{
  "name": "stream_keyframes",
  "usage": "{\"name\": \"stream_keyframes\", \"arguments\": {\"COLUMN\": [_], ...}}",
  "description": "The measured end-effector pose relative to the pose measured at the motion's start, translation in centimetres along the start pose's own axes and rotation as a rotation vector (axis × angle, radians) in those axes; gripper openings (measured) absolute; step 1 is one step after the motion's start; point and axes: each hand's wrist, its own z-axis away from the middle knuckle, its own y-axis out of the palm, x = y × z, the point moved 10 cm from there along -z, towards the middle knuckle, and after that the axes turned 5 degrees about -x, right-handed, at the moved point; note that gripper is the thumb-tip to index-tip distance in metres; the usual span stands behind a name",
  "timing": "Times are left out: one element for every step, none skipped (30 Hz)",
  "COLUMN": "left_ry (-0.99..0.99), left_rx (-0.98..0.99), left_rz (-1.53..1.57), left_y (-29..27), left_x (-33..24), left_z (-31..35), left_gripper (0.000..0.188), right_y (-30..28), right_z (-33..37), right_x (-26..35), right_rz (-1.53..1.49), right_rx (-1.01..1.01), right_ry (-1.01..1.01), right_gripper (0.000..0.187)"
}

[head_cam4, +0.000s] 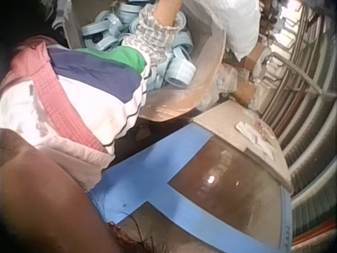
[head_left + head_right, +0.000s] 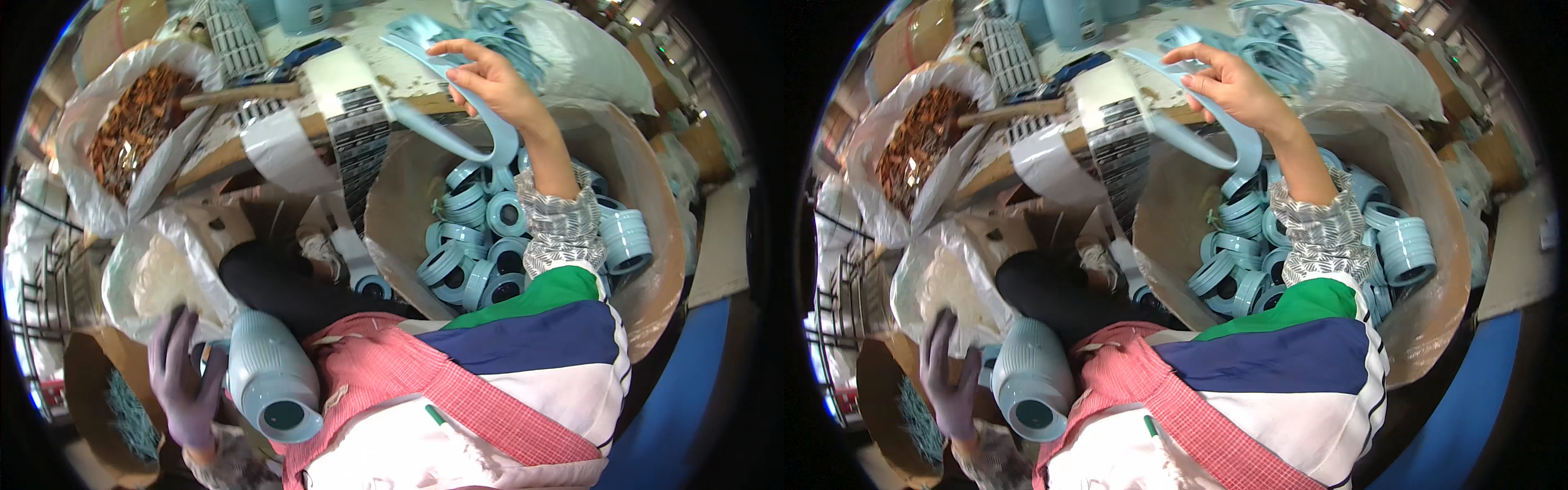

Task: The person repeatedly picks up light blue plastic kettles, removes a sticker from the body, and attaches a handle to the top. The person then places the assembled kettle aside and repeats the process with another unit.

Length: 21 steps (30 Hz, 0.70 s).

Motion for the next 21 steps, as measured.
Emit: {"name": "stream_keyframes", "arguments": {"left_ry": [0.213, 0.425, 0.594, 0.731, 0.881, 0.998, 0.841, 0.686, 0.625, 0.465, 0.216, -0.038, -0.132, -0.246, -0.372, -0.477, -0.548, -0.585, -0.692, -0.643, -0.593], "left_rx": [-0.093, -0.173, -0.255, -0.311, -0.380, -0.426, -0.217, -0.037, -0.093, -0.030, -0.136, -0.242, -0.341, -0.414, -0.457, -0.487, -0.516, -0.520, -0.584, -0.616, -0.645], "left_rz": [-0.238, -0.485, -0.554, -0.574, -0.577, -0.525, -0.539, -0.527, -0.326, -0.100, 0.176, 0.459, 0.432, 0.467, 0.559, 0.653, 0.737, 0.821, 0.844, 0.748, 0.650], "left_y": [0.5, 1.6, 2.2, 2.4, 2.8, 2.6, 3.0, 3.3, 2.0, 1.1, -0.1, -0.2, -0.8, -1.3, -1.0, -0.5, 0.0, 0.6, 0.8, 0.3, 0.0], "left_x": [-2.3, -4.7, -6.3, -7.7, -9.0, -10.1, -7.7, -4.8, -3.9, -2.6, -0.1, 3.1, 4.3, 5.7, 7.1, 8.1, 8.8, 8.9, 9.6, 9.6, 9.6], "left_z": [-1.6, -3.0, -3.4, -3.9, -4.3, -4.2, -4.8, -4.7, -4.4, -3.5, -2.3, -0.5, 0.7, 1.9, 3.0, 4.0, 4.8, 5.5, 6.8, 7.3, 8.0], "left_gripper": [0.041, 0.042, 0.042, 0.041, 0.041, 0.040, 0.040, 0.040, 0.041, 0.020, 0.016, 0.012, 0.008, 0.014, 0.022, 0.031, 0.040, 0.041, 0.044, 0.046, 0.048], "right_y": [2.6, 5.0, 8.6, 12.4, 16.1, 19.1, 20.3, 21.0, 22.0, 24.3, 26.3, 28.5, 29.8, 30.7, 31.2, 31.9, 33.6, 35.1, 35.6, 35.9, 36.3], "right_z": [0.2, 0.5, 0.4, 0.3, 0.8, 1.4, 0.9, 0.2, 0.0, 0.3, 0.5, 1.1, 1.0, 1.9, 2.6, 3.7, 4.8, 5.9, 6.4, 6.7, 7.0], "right_x": [1.6, 2.8, 2.8, 3.0, 3.2, 3.7, 4.1, 4.5, 5.0, 3.9, 3.7, 3.0, 1.8, 2.7, 3.0, 3.4, 3.3, 3.4, 3.2, 3.4, 3.7], "right_rz": [-0.270, -0.551, -0.785, -1.017, -1.231, -1.434, -1.442, -1.421, -1.371, -1.359, -1.235, -1.100, -0.734, -0.420, -0.538, -0.654, -0.823, -0.991, -1.029, -1.015, -1.002], "right_rx": [0.110, 0.219, 0.303, 0.390, 0.479, 0.626, 0.548, 0.460, 0.549, 0.477, 0.506, 0.521, 0.367, 0.309, 0.252, 0.194, 0.307, 0.420, 0.456, 0.477, 0.499], "right_ry": [-0.042, -0.076, -0.021, 0.047, 0.158, 0.188, 0.212, 0.230, 0.122, 0.167, 0.019, -0.118, -0.253, -0.460, -0.396, -0.330, -0.234, -0.133, -0.045, -0.033, -0.021], "right_gripper": [0.026, 0.025, 0.026, 0.026, 0.026, 0.032, 0.037, 0.042, 0.055, 0.060, 0.058, 0.056, 0.048, 0.045, 0.035, 0.025, 0.022, 0.018, 0.014, 0.013, 0.013]}}
